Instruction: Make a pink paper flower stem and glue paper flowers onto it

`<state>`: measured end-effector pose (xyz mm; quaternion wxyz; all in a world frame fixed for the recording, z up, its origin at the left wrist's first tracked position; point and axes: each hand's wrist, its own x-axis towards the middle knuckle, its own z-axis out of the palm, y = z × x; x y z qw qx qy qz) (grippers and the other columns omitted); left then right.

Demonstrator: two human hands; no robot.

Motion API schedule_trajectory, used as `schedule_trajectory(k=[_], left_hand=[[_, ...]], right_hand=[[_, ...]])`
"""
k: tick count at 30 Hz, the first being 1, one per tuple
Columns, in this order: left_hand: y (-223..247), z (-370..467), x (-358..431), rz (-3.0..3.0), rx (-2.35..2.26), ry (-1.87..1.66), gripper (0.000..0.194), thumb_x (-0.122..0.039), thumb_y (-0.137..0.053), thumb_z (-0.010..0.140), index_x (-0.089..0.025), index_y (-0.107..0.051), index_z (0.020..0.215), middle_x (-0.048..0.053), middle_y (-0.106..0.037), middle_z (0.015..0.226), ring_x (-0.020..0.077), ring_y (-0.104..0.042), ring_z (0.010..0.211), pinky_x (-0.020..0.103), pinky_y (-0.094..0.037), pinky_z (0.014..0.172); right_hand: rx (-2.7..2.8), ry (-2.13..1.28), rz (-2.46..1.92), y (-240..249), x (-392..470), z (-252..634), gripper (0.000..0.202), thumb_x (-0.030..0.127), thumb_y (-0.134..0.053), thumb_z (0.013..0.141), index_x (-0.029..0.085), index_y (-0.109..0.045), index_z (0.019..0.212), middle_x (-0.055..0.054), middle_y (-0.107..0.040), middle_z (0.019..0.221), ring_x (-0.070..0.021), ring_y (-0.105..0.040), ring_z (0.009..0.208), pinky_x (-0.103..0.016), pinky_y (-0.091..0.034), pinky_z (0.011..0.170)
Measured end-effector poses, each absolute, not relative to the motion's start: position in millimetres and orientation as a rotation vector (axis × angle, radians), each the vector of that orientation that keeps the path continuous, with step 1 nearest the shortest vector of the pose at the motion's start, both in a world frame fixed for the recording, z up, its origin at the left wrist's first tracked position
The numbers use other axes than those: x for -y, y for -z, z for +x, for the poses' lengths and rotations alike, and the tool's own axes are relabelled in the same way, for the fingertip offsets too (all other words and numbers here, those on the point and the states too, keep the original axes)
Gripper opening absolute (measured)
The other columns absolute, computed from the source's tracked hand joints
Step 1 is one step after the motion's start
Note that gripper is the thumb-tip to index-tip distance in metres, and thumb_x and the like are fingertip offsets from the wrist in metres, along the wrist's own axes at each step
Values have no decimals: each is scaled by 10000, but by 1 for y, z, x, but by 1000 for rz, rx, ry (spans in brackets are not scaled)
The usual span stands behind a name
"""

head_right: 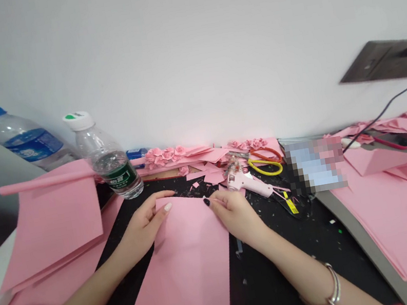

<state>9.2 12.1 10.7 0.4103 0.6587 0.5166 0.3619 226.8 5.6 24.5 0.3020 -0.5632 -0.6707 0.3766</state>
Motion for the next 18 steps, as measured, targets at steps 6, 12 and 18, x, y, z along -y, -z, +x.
schedule_trajectory(k=[6,12,18], left_hand=[[-7,10,-14,1670,-1360,-954,449,-242,-709,673,-233,-583,1103,21,-638,1048,202,-593,867,274,-443,749],[-6,8,-17,1656,-1342,-973,359,-229,-599,754,-239,-574,1112,20,-624,1107,196,-591,890,287,-441,799],[-2,4,-21,1656,-1358,-1024,364,-217,-537,780,-225,-539,1144,33,-587,1163,202,-568,955,294,-425,828]], right_hand=[[1810,-1036,-1501,-27,-10,224,290,334,-435,848,185,-424,598,48,-350,547,-87,-306,489,-209,-244,432],[1930,-963,-1491,-31,-19,220,271,291,-418,841,184,-436,593,37,-392,552,-93,-355,497,-208,-263,435],[1975,-886,-1498,-28,-29,214,284,283,-442,816,193,-407,549,43,-381,514,-98,-346,493,-218,-260,453]])
